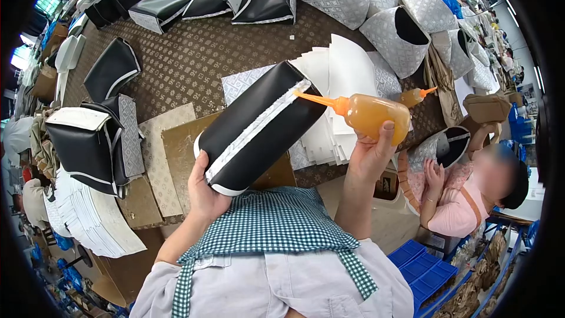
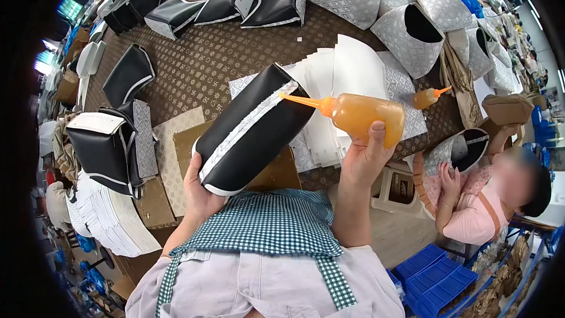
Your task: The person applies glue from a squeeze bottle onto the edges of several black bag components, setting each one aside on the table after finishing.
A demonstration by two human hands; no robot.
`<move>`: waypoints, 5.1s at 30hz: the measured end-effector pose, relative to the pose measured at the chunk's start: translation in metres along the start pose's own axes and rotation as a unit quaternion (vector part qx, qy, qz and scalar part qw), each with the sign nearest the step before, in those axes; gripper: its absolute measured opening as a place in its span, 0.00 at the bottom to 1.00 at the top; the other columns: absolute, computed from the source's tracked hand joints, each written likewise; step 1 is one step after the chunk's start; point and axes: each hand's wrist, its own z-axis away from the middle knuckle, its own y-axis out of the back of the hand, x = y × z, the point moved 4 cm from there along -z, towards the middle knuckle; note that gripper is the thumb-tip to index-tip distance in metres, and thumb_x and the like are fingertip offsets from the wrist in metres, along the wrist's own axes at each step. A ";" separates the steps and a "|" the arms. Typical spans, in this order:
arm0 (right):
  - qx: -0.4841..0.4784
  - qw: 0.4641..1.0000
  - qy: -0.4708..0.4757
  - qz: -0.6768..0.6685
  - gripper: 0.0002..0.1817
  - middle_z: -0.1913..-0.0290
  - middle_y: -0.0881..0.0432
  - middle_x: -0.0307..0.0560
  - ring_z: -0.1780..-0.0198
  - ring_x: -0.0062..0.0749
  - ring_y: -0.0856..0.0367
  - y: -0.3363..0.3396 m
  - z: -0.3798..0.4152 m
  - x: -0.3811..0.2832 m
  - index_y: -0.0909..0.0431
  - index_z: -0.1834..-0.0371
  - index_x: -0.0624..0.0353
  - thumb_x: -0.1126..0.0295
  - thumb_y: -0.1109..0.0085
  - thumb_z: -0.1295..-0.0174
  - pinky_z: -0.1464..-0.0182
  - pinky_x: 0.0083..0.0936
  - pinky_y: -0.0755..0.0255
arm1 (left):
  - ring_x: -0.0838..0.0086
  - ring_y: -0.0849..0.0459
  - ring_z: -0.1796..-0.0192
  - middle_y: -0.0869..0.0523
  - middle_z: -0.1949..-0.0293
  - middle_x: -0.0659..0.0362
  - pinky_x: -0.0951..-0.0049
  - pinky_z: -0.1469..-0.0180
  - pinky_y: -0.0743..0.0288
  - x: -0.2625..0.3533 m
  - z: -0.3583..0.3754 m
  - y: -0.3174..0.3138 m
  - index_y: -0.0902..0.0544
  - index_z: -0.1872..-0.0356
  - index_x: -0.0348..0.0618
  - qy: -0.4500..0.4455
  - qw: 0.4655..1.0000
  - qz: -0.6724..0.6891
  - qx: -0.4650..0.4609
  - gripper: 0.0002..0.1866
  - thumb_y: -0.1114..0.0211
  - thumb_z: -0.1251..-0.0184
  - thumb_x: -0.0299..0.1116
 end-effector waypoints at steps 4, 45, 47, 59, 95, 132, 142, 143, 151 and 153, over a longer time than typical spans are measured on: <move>-0.005 1.000 -0.014 -0.005 0.24 0.50 0.25 0.45 0.51 0.33 0.21 -0.006 0.007 0.001 0.34 0.44 0.62 0.65 0.38 0.40 0.52 0.33 0.21 | 0.58 0.24 0.42 0.25 0.42 0.47 0.57 0.37 0.33 0.000 0.000 -0.003 0.34 0.38 0.37 -0.001 1.000 -0.004 -0.008 0.27 0.50 0.30 0.46; -0.099 0.992 -0.081 0.007 0.37 0.44 0.31 0.53 0.43 0.38 0.28 -0.052 0.065 0.004 0.50 0.32 0.62 0.59 0.43 0.38 0.40 0.35 0.32 | 0.59 0.27 0.39 0.28 0.39 0.49 0.57 0.35 0.35 -0.004 -0.010 -0.035 0.35 0.38 0.37 -0.017 0.999 -0.018 -0.022 0.28 0.52 0.30 0.48; -0.089 0.993 -0.080 0.012 0.37 0.44 0.31 0.53 0.42 0.38 0.29 -0.051 0.061 0.003 0.50 0.32 0.62 0.59 0.43 0.38 0.41 0.35 0.32 | 0.59 0.27 0.39 0.28 0.39 0.49 0.56 0.35 0.35 -0.004 -0.010 -0.036 0.35 0.38 0.38 -0.014 1.000 -0.009 -0.016 0.28 0.52 0.30 0.48; -0.002 0.990 -0.116 -0.083 0.24 0.47 0.23 0.50 0.47 0.38 0.21 -0.022 0.022 0.013 0.32 0.43 0.61 0.57 0.45 0.36 0.48 0.39 0.21 | 0.60 0.25 0.41 0.25 0.42 0.48 0.61 0.36 0.34 0.003 -0.012 -0.027 0.32 0.40 0.37 -0.035 0.999 0.014 -0.005 0.25 0.51 0.29 0.45; -0.093 0.987 -0.116 -0.057 0.26 0.47 0.29 0.48 0.46 0.34 0.25 -0.046 0.056 0.022 0.42 0.40 0.61 0.64 0.44 0.36 0.45 0.34 0.27 | 0.59 0.24 0.42 0.25 0.42 0.48 0.61 0.36 0.33 0.005 -0.011 -0.028 0.32 0.41 0.36 -0.065 0.998 0.024 0.000 0.24 0.50 0.30 0.44; -0.052 0.988 -0.100 -0.108 0.23 0.46 0.23 0.46 0.46 0.33 0.22 -0.031 0.029 0.008 0.31 0.43 0.60 0.58 0.45 0.36 0.46 0.37 0.24 | 0.64 0.28 0.39 0.24 0.44 0.53 0.64 0.36 0.38 0.081 -0.071 -0.016 0.33 0.39 0.34 -0.278 0.892 -0.319 -0.157 0.30 0.44 0.34 0.48; 0.006 0.989 -0.109 -0.095 0.23 0.49 0.23 0.44 0.49 0.33 0.20 -0.014 0.030 0.011 0.32 0.45 0.60 0.58 0.43 0.37 0.51 0.33 0.21 | 0.76 0.19 0.62 0.17 0.61 0.58 0.75 0.56 0.25 0.107 -0.110 -0.001 0.22 0.55 0.34 -0.185 0.867 -0.462 -0.030 0.15 0.36 0.39 0.33; 0.008 0.989 -0.110 -0.098 0.23 0.49 0.23 0.44 0.49 0.33 0.21 -0.015 0.030 0.010 0.32 0.45 0.60 0.58 0.43 0.37 0.51 0.32 0.21 | 0.75 0.18 0.63 0.16 0.63 0.57 0.75 0.59 0.24 0.119 -0.105 -0.016 0.21 0.58 0.34 -0.175 0.898 -0.403 0.010 0.12 0.38 0.39 0.31; 0.001 0.990 -0.068 -0.127 0.25 0.47 0.24 0.45 0.46 0.33 0.23 -0.024 0.025 0.000 0.33 0.43 0.60 0.57 0.42 0.38 0.47 0.35 0.24 | 0.60 0.19 0.50 0.19 0.51 0.49 0.62 0.43 0.27 0.106 -0.047 -0.010 0.25 0.48 0.33 -0.197 0.968 -0.140 -0.070 0.24 0.43 0.39 0.42; -0.009 0.994 -0.044 -0.100 0.26 0.47 0.25 0.44 0.46 0.32 0.23 -0.024 0.021 -0.002 0.34 0.42 0.60 0.57 0.41 0.38 0.46 0.36 0.25 | 0.57 0.23 0.44 0.23 0.45 0.47 0.59 0.40 0.30 0.070 -0.043 0.007 0.28 0.43 0.34 -0.118 0.977 -0.042 -0.172 0.30 0.48 0.33 0.53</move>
